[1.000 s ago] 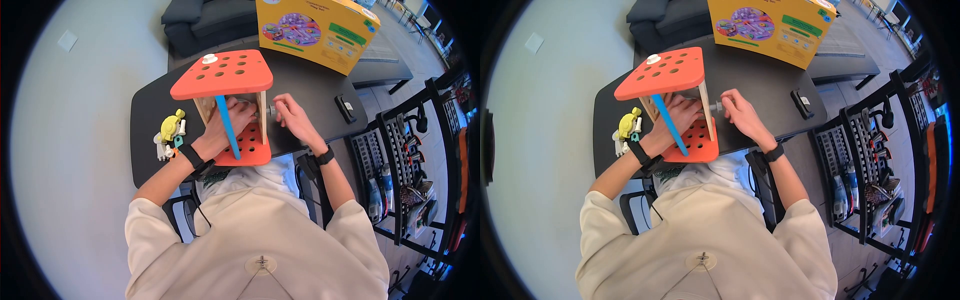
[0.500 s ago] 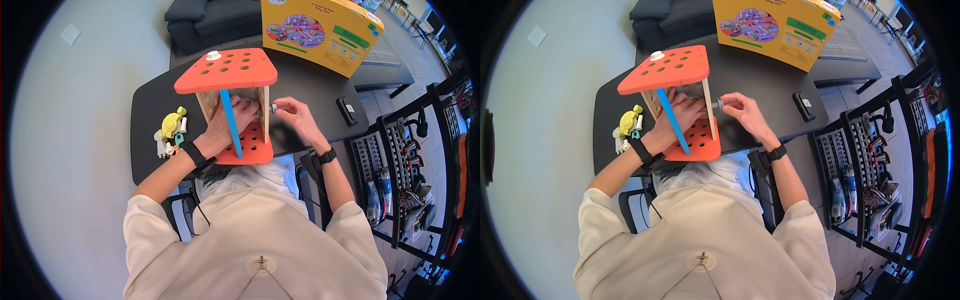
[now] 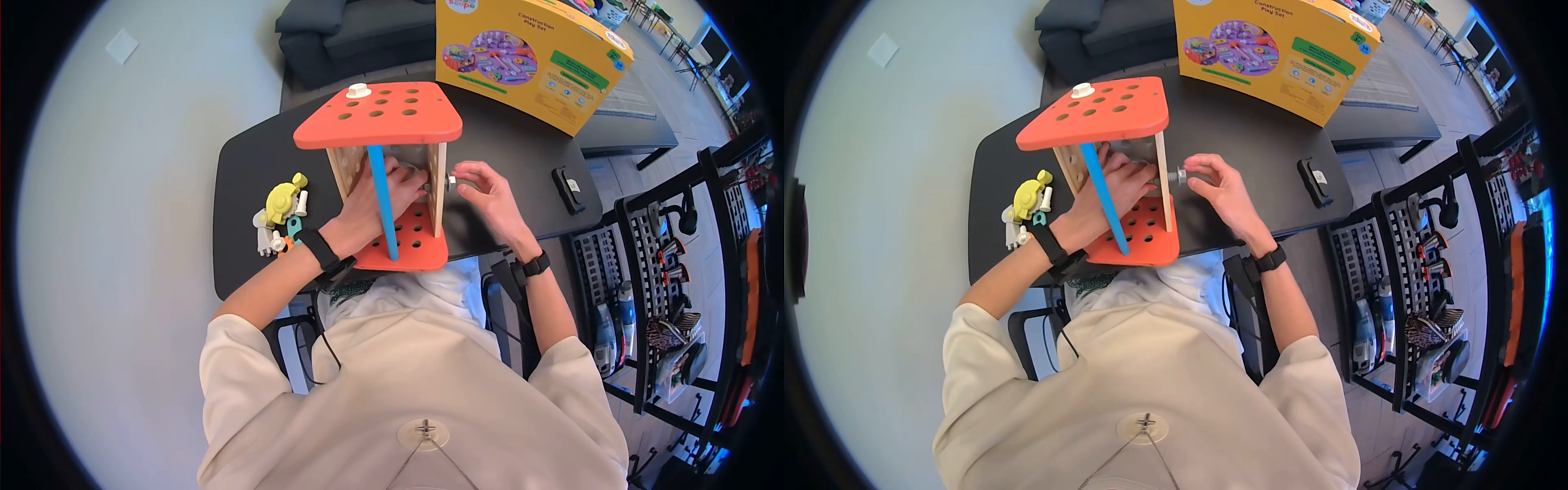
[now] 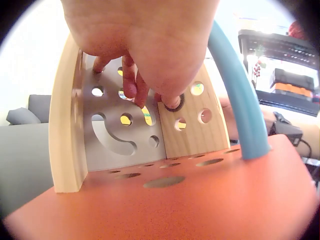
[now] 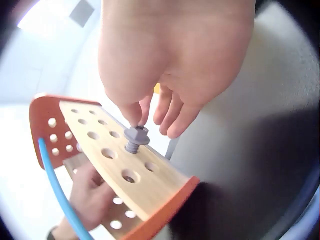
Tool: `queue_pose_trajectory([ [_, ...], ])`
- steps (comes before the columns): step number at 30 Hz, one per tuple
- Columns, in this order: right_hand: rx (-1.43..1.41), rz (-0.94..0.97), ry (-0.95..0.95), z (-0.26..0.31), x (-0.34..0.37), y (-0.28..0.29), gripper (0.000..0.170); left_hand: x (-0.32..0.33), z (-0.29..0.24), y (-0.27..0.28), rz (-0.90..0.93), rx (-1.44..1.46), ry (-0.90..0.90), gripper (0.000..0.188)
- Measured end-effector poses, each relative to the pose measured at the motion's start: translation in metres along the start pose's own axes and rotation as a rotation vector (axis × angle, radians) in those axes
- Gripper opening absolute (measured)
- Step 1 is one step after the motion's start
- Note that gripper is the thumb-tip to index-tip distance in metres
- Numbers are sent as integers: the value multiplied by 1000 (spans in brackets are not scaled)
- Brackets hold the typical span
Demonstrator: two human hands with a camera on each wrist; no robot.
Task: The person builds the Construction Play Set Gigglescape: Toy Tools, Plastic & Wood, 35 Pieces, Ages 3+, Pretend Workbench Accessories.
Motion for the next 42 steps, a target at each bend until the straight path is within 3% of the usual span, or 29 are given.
queue_pose_trajectory([
  [7, 4, 55, -1, -7, -8, 1, 19, 0, -1, 3, -22, 27, -2, 38],
  [10, 39, 48, -120, -14, -10, 1, 15, 0, -3, 3, -49, 26, -18, 36],
  [13, 63, 16, -172, -25, -15, -2, 21, 2, -4, 1, -13, 25, 16, 35],
  [15, 121, 101, -322, -40, -18, 2, 26, 2, -4, 2, -11, 23, 10, 35],
  [19, 220, 36, -267, -27, -5, -1, 22, 1, -3, 3, -22, 35, -6, 36],
  [21, 70, -42, -62, -9, 6, -8, 18, 1, -1, 3, -23, 38, -4, 36],
  [24, 96, -4, 37, 3, 9, -13, 16, 1, -1, 2, -38, 51, -14, 36],
  [28, 114, 5, -29, -9, -3, -9, 18, 0, -1, 2, -43, 60, -5, 35],
  [31, 192, 0, -119, -20, -16, -8, 26, 0, -2, 1, -25, 52, -1, 34],
  [33, 459, 43, -284, -22, -21, -8, 34, 0, -3, 2, -24, 40, -2, 34],
  [34, 458, 44, -286, -17, -20, -8, 34, 0, -3, 2, -25, 26, -5, 33],
  [36, 731, 143, -298, -11, -18, -8, 35, 1, -3, 2, -26, 31, -2, 33],
  [37, 730, 143, -296, -16, -14, -9, 35, 1, -2, 2, -31, 37, 0, 33],
  [39, 234, -81, -24, -21, -5, -7, 22, 0, -1, 2, -33, 30, -7, 33],
  [42, -9, -59, 5, -11, 4, -5, 18, 1, -2, 0, -28, 25, -6, 35],
])
Point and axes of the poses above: each hand's wrist, its own x-axis away from the middle knuckle, its own y-axis out of the back of the hand, z = x × y, the point moved 3 cm from there along -x, towards the middle knuckle, and after that the axes turned 15 degrees about -z, right-handed, at the moved point
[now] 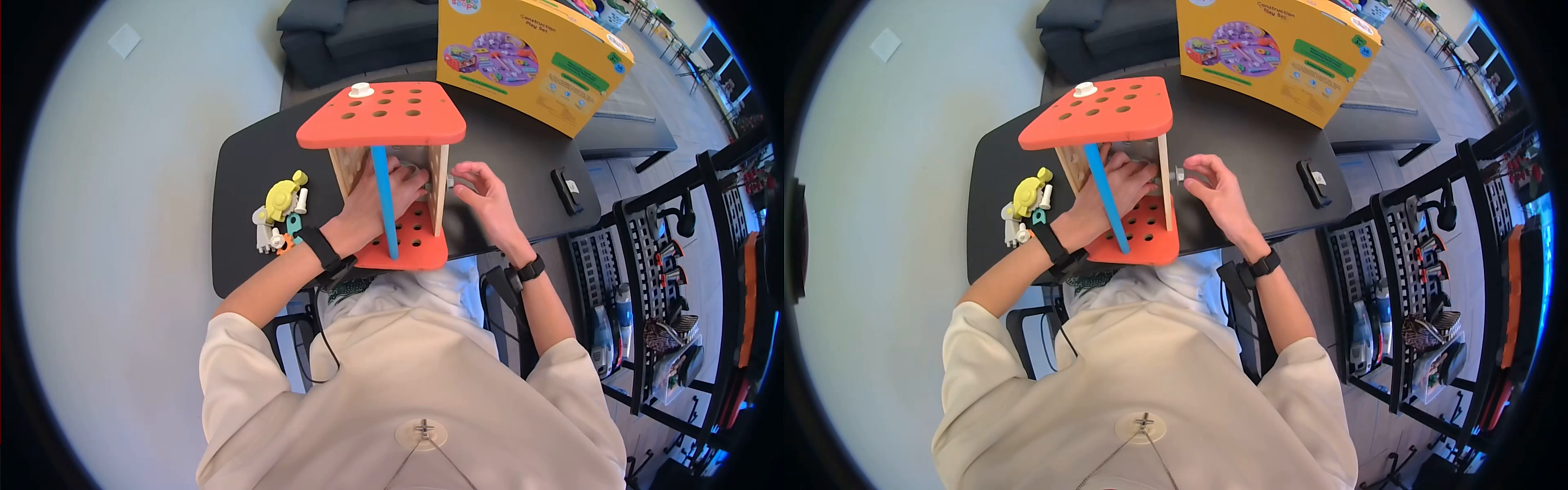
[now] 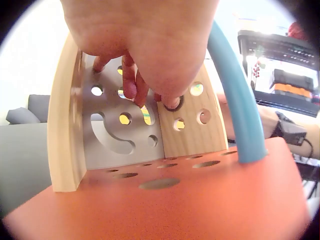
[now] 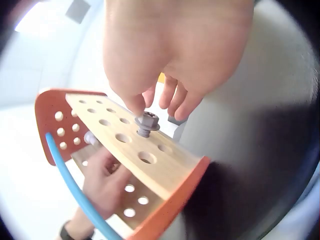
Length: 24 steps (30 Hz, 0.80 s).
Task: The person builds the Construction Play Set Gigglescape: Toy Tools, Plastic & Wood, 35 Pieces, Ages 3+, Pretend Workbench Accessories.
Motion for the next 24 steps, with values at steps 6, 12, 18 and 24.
queue_pose_trajectory([
  [6, -70, 87, -33, -2, -9, -1, 28, -2, -1, 3, 26, 5, 19, 38],
  [12, -71, 38, -106, 2, -3, -7, 17, 1, -1, 0, -25, 5, -9, 38],
  [18, 111, -33, -80, -22, -10, -10, 28, -1, -2, 1, -18, -7, -5, 37],
  [24, 303, 201, -293, -41, -18, 6, 36, 0, -2, 2, 6, -10, 7, 36],
])
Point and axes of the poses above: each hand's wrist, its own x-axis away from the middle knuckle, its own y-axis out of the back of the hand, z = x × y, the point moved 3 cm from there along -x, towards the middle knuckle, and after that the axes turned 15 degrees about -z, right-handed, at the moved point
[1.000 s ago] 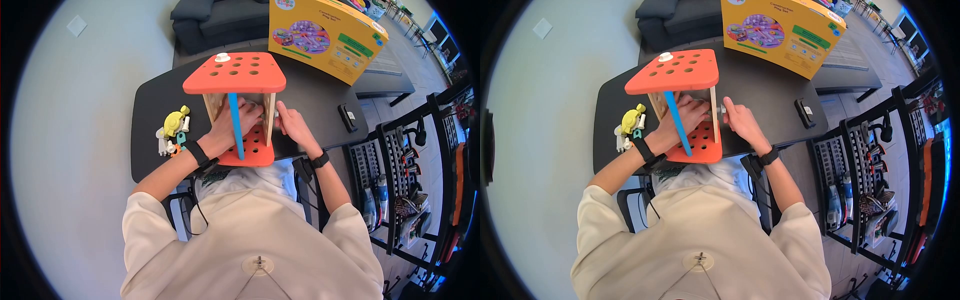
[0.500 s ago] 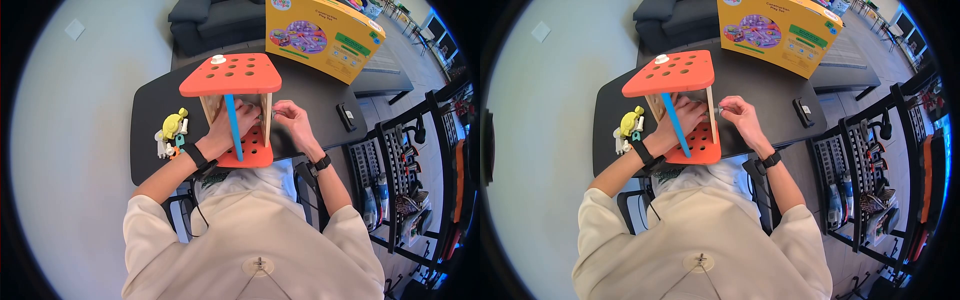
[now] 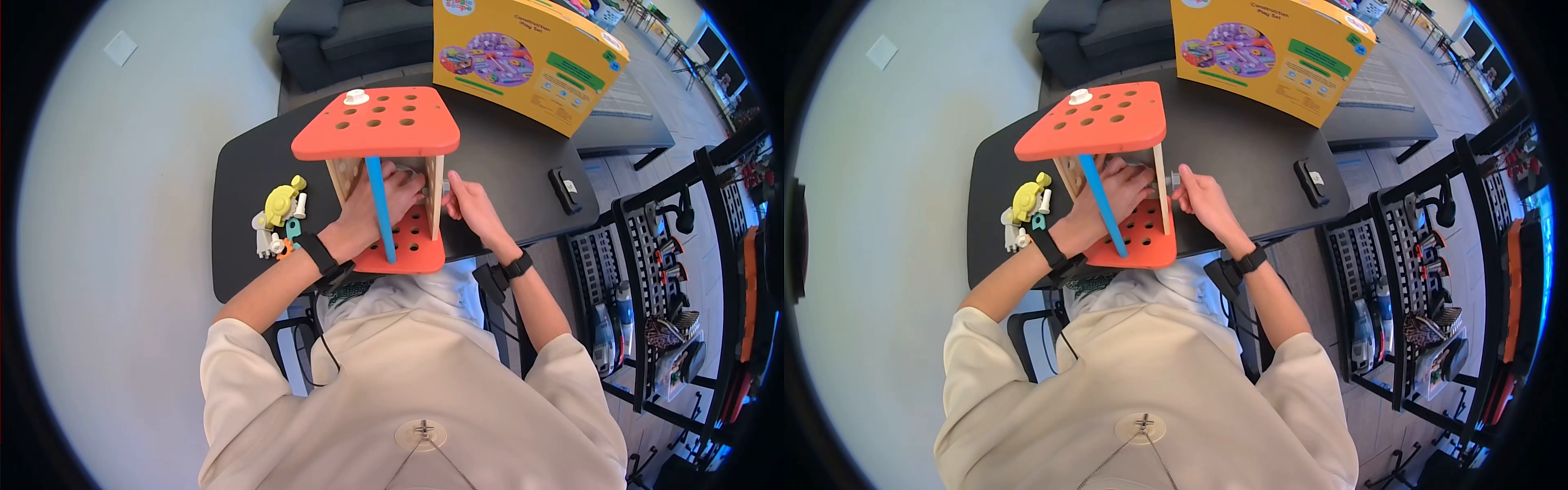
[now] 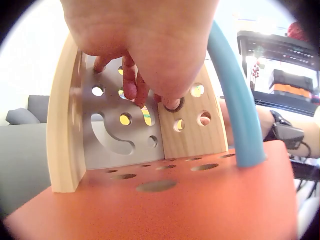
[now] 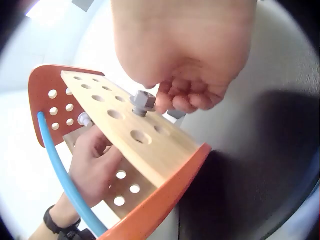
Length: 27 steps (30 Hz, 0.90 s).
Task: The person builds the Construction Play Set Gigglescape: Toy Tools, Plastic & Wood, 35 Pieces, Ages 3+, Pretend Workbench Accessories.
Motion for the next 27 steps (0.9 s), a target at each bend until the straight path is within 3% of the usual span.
queue_pose_trajectory([
  [1, 1, 1, 3, 2, 4, -4, 36, -1, 1, 0, 14, 2, 9, 35],
  [3, -138, -242, 213, 13, 20, -9, 31, 2, 2, -2, -15, 11, 0, 35],
  [6, -211, -281, 371, 35, 35, -12, 26, 0, 1, -1, -32, 11, -5, 34],
  [10, -135, -202, 358, 38, 27, -9, 23, -2, 0, 0, 13, -21, 8, 33],
  [12, -133, -171, 169, 25, 14, -11, 26, -1, 0, 0, -9, -14, 6, 33],
  [13, -133, -170, 170, 20, 7, -7, 26, 0, 0, 0, -28, -1, 5, 33],
  [15, 31, -29, 48, 8, -5, -1, 31, 1, 0, -1, -23, 1, 9, 33],
  [18, 198, -43, 10, 26, 11, -3, 32, 3, 1, -3, -26, 1, 8, 33],
  [19, 200, -42, 10, 26, 17, -9, 32, 3, 1, -4, -38, 0, 4, 33],
  [21, -113, -268, 288, 36, 30, -17, 30, 2, 0, -2, -40, -8, 0, 33],
  [25, -171, -221, 337, 40, 31, -18, 27, 1, 1, -3, -20, -18, 6, 34],
  [27, -76, -117, 215, 25, 14, -13, 30, 2, -1, -1, -29, -20, -1, 34],
])
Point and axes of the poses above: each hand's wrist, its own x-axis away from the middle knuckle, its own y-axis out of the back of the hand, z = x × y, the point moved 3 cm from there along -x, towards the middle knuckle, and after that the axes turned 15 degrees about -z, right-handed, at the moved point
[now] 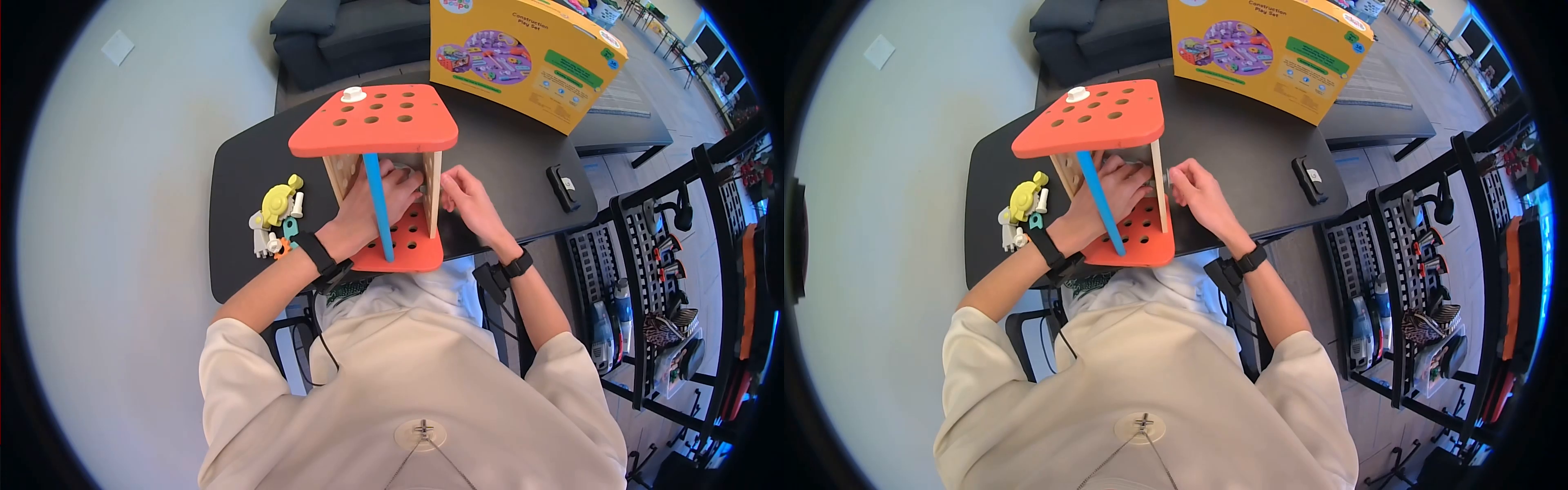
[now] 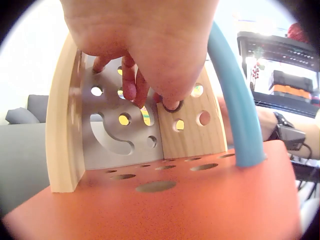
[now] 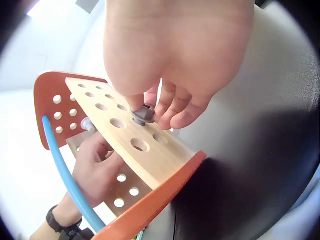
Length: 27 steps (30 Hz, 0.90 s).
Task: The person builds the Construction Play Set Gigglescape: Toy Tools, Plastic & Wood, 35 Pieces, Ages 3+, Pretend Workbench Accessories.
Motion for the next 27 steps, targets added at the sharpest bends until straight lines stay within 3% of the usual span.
queue_pose_trajectory([
  [1, -1, -1, 2, -3, -9, 3, 30, -1, -1, 1, -10, -1, -6, 34],
  [3, 326, 165, -240, -19, -19, 5, 36, 1, -1, 0, -8, 9, -5, 34],
  [7, 421, 16, -162, 25, 7, -2, 47, 0, -1, 3, -1, 26, 5, 34],
  [9, 166, -98, 63, 30, 18, -7, 52, 0, -2, 4, 3, 16, 4, 34],
  [13, 112, -48, 7, 24, 15, -7, 56, -2, -3, 4, -73, -8, -47, 29],
  [16, 314, 0, 2, 23, -2, -3, 54, -3, -2, 5, -98, -7, -68, 30],
  [18, 531, 134, -168, 14, -12, -1, 53, -3, -2, 6, -107, 4, -70, 30],
  [22, 421, 11, -78, 34, 10, -1, 57, -3, -3, 8, -89, 11, -63, 29],
  [24, 169, -82, -6, 36, 19, -5, 66, -4, -2, 7, -72, 10, -52, 28],
  [27, 149, -39, 46, 31, 18, -8, 63, -4, -1, 3, -66, 9, -54, 27],
])
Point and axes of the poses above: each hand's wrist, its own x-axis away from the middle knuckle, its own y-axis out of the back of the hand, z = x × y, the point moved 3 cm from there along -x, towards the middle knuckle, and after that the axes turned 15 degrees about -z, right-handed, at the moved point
